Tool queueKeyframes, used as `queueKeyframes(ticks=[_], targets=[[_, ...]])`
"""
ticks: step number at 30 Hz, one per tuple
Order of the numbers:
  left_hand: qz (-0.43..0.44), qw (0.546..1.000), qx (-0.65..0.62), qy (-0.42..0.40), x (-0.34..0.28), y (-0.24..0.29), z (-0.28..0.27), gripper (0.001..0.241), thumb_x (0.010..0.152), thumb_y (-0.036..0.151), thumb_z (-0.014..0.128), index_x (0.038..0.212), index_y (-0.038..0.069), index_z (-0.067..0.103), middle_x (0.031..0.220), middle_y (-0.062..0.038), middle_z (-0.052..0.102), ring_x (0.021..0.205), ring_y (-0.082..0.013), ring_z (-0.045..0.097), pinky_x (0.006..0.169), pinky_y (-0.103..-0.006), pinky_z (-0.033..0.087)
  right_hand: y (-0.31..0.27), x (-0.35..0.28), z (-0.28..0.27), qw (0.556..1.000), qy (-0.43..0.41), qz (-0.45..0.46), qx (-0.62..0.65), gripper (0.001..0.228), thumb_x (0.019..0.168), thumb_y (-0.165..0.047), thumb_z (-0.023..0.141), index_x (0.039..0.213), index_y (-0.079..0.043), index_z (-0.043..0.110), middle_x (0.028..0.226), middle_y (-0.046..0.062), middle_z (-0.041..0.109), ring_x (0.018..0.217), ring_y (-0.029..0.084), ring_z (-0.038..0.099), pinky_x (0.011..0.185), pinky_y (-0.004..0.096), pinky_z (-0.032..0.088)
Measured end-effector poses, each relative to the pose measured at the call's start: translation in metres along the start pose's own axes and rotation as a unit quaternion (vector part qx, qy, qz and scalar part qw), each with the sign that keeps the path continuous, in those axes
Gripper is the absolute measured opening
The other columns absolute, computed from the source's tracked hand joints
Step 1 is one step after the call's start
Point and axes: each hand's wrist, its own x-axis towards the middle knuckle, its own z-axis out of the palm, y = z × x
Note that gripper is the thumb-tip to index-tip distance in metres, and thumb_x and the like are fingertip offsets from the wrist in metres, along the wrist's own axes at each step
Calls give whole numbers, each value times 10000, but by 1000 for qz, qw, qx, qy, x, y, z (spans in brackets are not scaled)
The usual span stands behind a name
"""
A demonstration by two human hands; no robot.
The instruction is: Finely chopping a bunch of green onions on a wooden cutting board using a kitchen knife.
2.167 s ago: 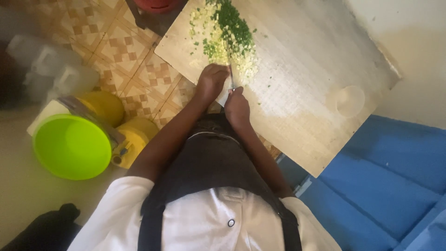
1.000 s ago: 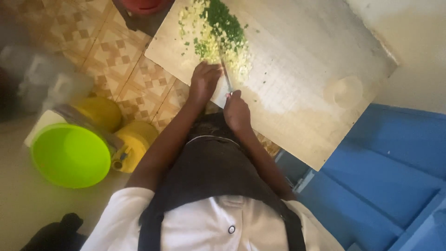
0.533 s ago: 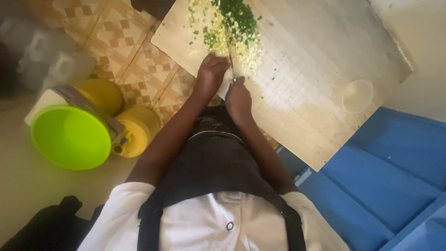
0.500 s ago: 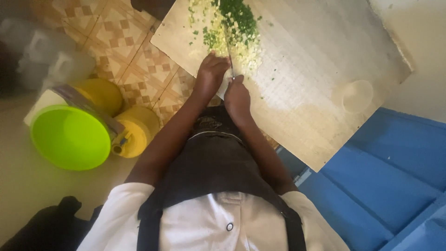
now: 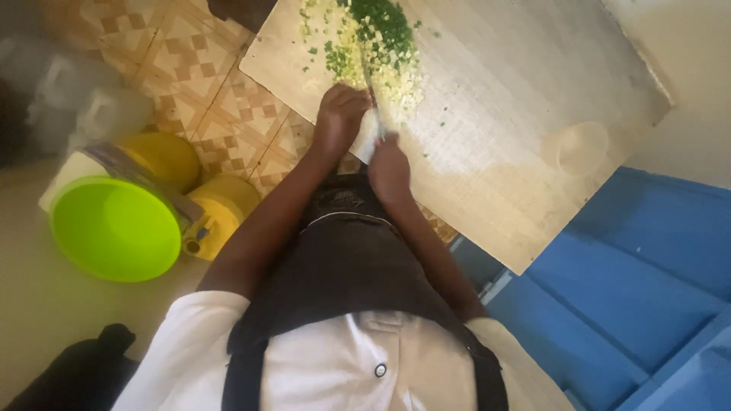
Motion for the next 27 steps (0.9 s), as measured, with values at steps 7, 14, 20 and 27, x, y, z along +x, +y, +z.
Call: queueKeyframes(ticks=[7, 14, 20, 27], targets=[[-37, 999, 0, -22, 12, 16, -18, 52, 779, 40, 680, 730, 58, 679, 762, -74, 673, 716, -269, 602, 694, -351, 471, 40, -36, 38, 936, 232, -206, -166, 293, 912, -85, 442, 1067, 153, 510, 679, 202, 556, 496, 309, 590, 403, 374, 449], [-30, 998, 4, -49, 4, 14, -17, 13, 787, 72, 673, 784, 64, 683, 832, -67, 665, 807, -264, 590, 738, -341, 479, 0, -2, -27, 988, -93, 119, -14, 402, 963, -302, 259, 1177, 31, 327, 854, 299, 608, 851, 464, 613, 705, 542, 470], [-7, 999, 0, -52, 0, 5, -16, 59, 732, -4, 665, 770, 33, 689, 861, -103, 658, 817, -284, 605, 806, -387, 474, -28, -11, -43, 992, -74, 103, 9, 376, 961, -345, 227, 1044, -11, 377, 797, 258, 603, 805, 464, 616, 687, 532, 488], [-16, 999, -20, -21, 2, 7, -18, 59, 751, -10, 646, 726, 34, 678, 811, -111, 658, 771, -295, 613, 772, -389, 493, -31, -9, -30, 993, -64, 95, 1, 335, 969, -320, 235, 1008, -19, 378, 739, 232, 612, 743, 429, 636, 631, 506, 511]])
